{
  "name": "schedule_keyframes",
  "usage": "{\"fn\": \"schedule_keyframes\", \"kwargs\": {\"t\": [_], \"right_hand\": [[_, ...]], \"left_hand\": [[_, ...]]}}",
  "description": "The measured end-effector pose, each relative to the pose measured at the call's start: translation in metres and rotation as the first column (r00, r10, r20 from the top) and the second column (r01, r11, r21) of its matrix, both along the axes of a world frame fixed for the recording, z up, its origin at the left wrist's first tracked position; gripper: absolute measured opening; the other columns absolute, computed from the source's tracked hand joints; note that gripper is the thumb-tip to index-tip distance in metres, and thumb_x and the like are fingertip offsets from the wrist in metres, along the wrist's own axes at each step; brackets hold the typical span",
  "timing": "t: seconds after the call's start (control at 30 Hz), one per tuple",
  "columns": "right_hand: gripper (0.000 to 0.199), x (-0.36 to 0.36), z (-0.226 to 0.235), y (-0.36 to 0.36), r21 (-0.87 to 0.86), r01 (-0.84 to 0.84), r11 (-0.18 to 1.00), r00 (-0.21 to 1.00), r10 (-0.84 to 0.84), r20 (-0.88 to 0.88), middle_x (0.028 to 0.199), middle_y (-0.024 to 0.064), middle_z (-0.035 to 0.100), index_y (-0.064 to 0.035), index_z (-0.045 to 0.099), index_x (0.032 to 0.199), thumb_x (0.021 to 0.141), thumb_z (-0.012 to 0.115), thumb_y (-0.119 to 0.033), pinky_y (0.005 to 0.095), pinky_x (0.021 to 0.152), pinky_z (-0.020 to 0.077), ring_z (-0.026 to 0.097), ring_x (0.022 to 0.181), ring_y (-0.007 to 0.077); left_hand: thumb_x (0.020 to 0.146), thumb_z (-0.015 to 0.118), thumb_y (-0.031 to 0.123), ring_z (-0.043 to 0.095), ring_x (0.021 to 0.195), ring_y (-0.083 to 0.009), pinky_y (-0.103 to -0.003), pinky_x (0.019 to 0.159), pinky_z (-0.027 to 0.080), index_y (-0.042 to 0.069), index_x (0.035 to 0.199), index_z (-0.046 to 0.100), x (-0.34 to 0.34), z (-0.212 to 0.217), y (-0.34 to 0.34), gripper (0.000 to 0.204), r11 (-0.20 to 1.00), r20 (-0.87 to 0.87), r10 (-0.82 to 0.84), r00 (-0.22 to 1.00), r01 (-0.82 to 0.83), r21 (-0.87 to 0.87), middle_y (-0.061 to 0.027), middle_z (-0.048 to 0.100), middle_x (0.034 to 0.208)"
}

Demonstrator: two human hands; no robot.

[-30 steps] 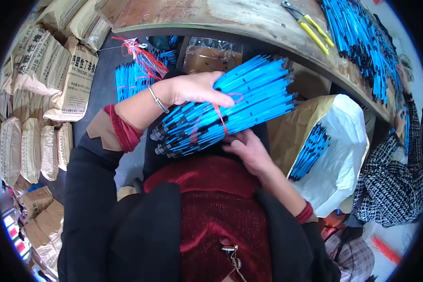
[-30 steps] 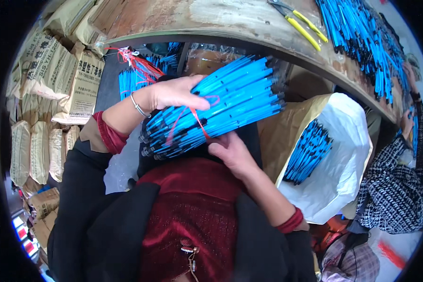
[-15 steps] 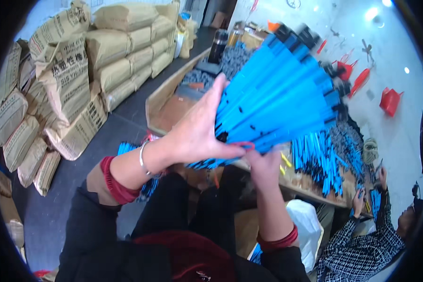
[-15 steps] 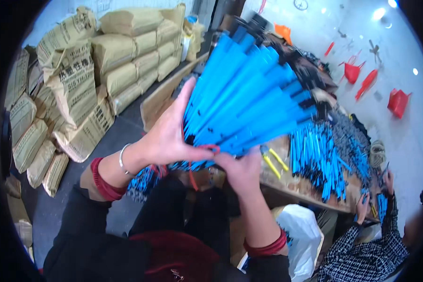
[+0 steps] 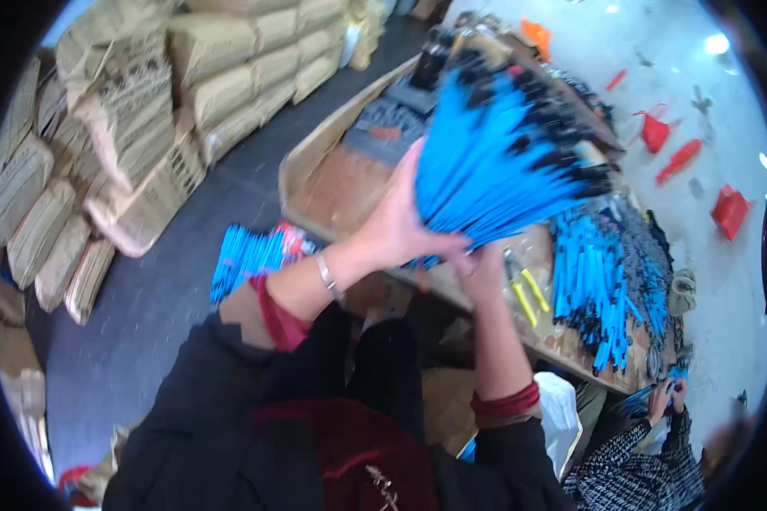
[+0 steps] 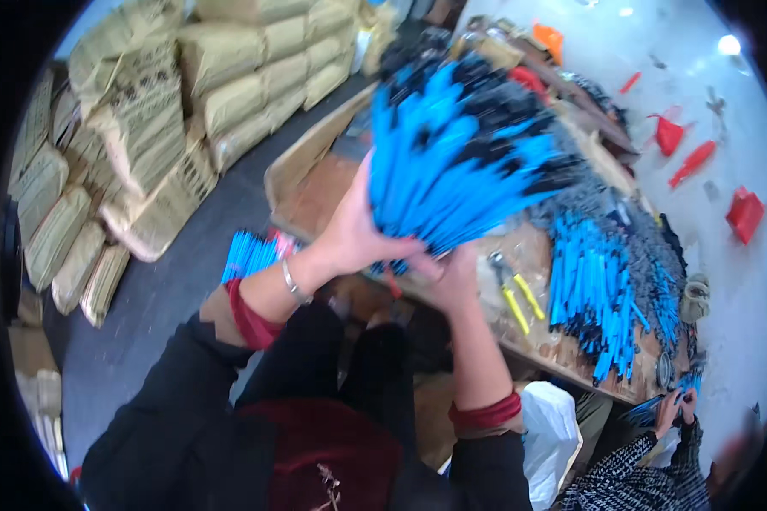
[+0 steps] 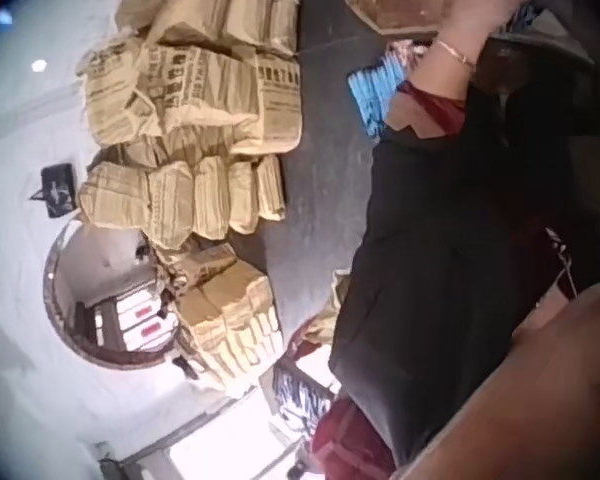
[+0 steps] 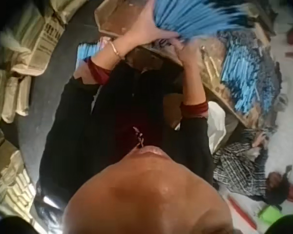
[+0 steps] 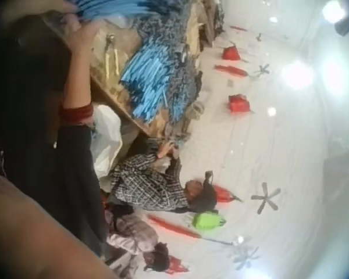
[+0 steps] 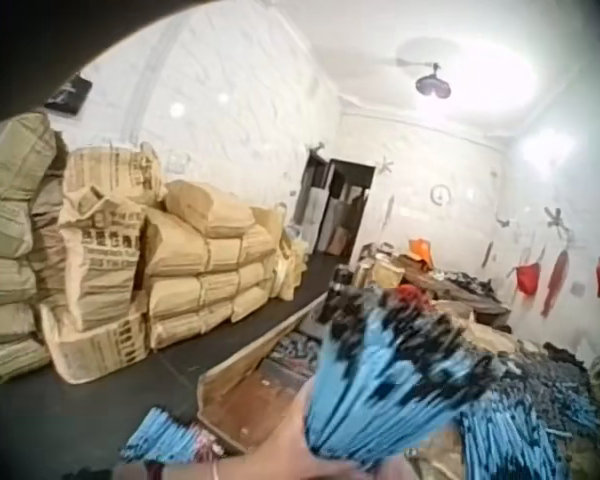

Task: The person bundles blue plastic parts together with red string, securing the string with pliers.

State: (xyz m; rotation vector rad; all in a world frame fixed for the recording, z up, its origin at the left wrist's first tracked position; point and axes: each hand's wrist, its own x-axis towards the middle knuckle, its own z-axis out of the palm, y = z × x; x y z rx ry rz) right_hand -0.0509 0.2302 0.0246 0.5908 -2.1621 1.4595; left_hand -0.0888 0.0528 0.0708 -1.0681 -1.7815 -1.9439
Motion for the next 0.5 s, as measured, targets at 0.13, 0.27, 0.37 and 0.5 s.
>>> {"fn": "schedule_keyframes", "kwargs": {"t": [0.13,0.27,0.37,0.5], "right_hand": [[0.036,0.015,0.022,0.035,0.285,0.276,0.918,0.961,-0.266,-0.075,0.11,0.0132,0.055,0.0017,0.051,0.114,0.088,0.059,-0.023,0.0361,0.087,0.0408,0.051,0.1,0.0217],[0.03,0.015,-0.003,0.026,0.046,0.021,0.999,1.0,-0.02,-0.02,0.107,0.0125,0.057,0.0027,0.052,0.112,0.09,0.056,-0.017,0.0324,0.084,0.0418,0.052,0.097,0.0203],[0.03,0.017,-0.011,0.016,0.116,0.092,0.989,0.988,-0.076,-0.137,0.107,0.013,0.057,0.0035,0.051,0.113,0.09,0.056,-0.015,0.0312,0.085,0.042,0.052,0.099,0.0195],[0.031,0.015,0.02,-0.04,-0.05,-0.148,0.988,0.989,0.148,-0.001,0.11,0.0132,0.057,0.0052,0.051,0.114,0.089,0.055,-0.014,0.0315,0.087,0.0422,0.053,0.101,0.0174]], "left_hand": [[0.053,0.087,0.031,0.039,0.124,-0.03,-0.035,0.103,0.033,-0.008,0.138,0.012,0.022,0.029,0.016,0.119,0.938,-0.172,0.308,0.936,-0.329,-0.107,-0.0243,0.037,0.132],[0.052,0.086,0.034,0.046,0.117,-0.0332,-0.036,0.099,0.037,-0.01,0.134,0.017,0.027,-0.01,0.028,0.116,0.929,-0.128,0.36,0.924,-0.368,-0.04,-0.0258,0.043,0.124],[0.055,0.084,0.034,0.049,0.112,-0.033,-0.036,0.097,0.039,-0.009,0.132,0.022,0.034,-0.014,0.016,0.108,0.914,-0.113,0.391,0.913,-0.4,-0.071,-0.0236,0.048,0.119],[0.067,0.079,0.032,0.052,0.11,-0.0308,-0.038,0.094,0.043,-0.008,0.133,0.024,0.052,0.011,-0.032,0.094,0.976,0.002,0.219,0.976,-0.219,-0.016,-0.0227,0.051,0.117]]}}
